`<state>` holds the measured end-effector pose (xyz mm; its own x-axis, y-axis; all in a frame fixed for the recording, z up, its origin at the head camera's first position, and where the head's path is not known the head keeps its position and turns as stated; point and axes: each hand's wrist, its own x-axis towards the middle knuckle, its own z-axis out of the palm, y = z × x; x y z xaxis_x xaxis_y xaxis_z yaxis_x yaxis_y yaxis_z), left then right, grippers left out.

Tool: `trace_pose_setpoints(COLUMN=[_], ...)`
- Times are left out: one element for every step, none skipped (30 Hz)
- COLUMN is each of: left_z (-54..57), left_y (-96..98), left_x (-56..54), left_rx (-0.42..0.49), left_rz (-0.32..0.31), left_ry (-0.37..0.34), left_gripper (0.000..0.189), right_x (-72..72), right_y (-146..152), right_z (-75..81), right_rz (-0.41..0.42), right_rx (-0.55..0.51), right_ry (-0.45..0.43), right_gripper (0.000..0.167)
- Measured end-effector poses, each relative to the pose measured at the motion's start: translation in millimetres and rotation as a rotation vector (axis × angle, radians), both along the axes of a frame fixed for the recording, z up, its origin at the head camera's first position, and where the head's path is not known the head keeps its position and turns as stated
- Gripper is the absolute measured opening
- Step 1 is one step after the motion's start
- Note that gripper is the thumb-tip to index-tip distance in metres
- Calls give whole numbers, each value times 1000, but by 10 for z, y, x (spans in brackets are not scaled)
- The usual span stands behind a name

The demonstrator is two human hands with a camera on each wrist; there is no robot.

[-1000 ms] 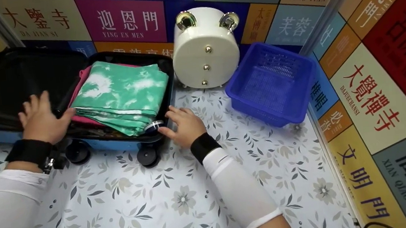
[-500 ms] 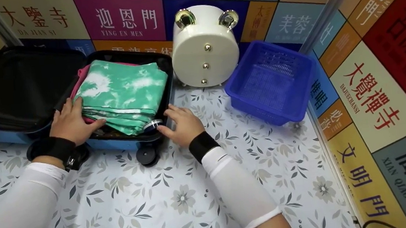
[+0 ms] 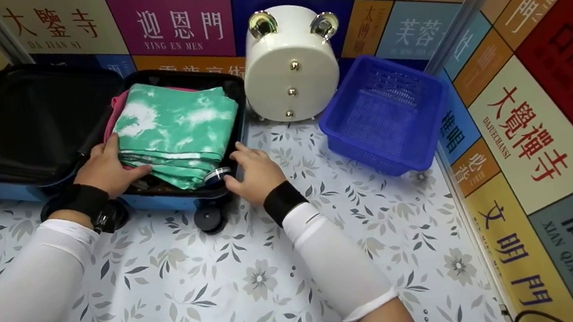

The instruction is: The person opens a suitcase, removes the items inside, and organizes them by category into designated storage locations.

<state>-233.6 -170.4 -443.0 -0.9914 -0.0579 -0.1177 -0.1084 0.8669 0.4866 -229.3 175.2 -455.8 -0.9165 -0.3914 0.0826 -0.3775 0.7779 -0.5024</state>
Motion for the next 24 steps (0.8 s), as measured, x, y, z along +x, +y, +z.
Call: trace_pose_setpoints(left_z=[7, 13, 18, 22, 25, 29, 32, 33, 34, 34, 35, 36, 39, 39, 38, 37, 36, 34, 34, 35, 33, 35, 38, 41], left_y=[5, 9, 12, 13, 11, 13, 14, 15, 15, 17, 19, 22, 26, 30, 34, 39, 43, 45, 48, 48, 45, 43, 40, 38], left_x=[-7, -12, -17, -19, -20, -19, -17, -17, -16, -16, -15, -16, -14, -16, -18, -21, -26, -34, -39, -45, -52, -57, -61, -62], left_rx=[9, 17, 26, 30, 31, 32, 34, 35, 37, 37, 39, 41, 43, 45, 49, 53, 56, 59, 63, 71, 77, 82, 84, 86], left_rz=[6, 12, 19, 23, 28, 31, 35, 39, 43, 46, 48, 50, 51, 51, 51, 50, 49, 48, 48, 51, 56, 63, 70, 77], left_ry=[-6, -11, -16, -21, -25, -27, -28, -27, -24, -21, -16, -12, -7, -3, 3, 6, 7, 5, 2, -3, -4, -7, -11, -10], left_gripper=[114, 114, 114, 114, 114, 114, 114, 114, 114, 113, 113, 112, 112, 112, 111, 111, 111, 111, 111, 112, 111, 111, 111, 110], right_x=[-2, -3, -4, -4, -5, -5, -4, -4, -4, -3, -4, -4, -5, -5, -5, -5, -5, -4, -1, 0, 1, 1, 1, 1], right_y=[-3, -8, -9, -10, -8, -6, -2, 3, 8, 13, 17, 20, 22, 24, 25, 27, 30, 32, 33, 33, 32, 30, 28, 23], right_z=[6, 12, 16, 21, 24, 29, 34, 39, 44, 50, 55, 60, 65, 69, 73, 78, 83, 89, 96, 100, 103, 107, 108, 110], right_rz=[2, 4, 6, 6, 7, 6, 5, 4, 4, 3, 4, 3, 4, 4, 4, 3, 2, -1, -3, -3, -3, -2, -1, 1], right_rx=[5, 6, 8, 10, 10, 11, 10, 9, 8, 8, 7, 6, 4, 3, -2, -8, -14, -20, -26, -32, -36, -37, -38, -40], right_ry=[-3, -8, -12, -16, -21, -25, -29, -30, -32, -33, -33, -35, -37, -39, -43, -47, -51, -56, -60, -62, -64, -65, -64, -64], right_gripper=[54, 55, 55, 56, 56, 57, 58, 58, 59, 59, 60, 60, 60, 60, 60, 60, 60, 60, 60, 61, 61, 61, 61, 61])
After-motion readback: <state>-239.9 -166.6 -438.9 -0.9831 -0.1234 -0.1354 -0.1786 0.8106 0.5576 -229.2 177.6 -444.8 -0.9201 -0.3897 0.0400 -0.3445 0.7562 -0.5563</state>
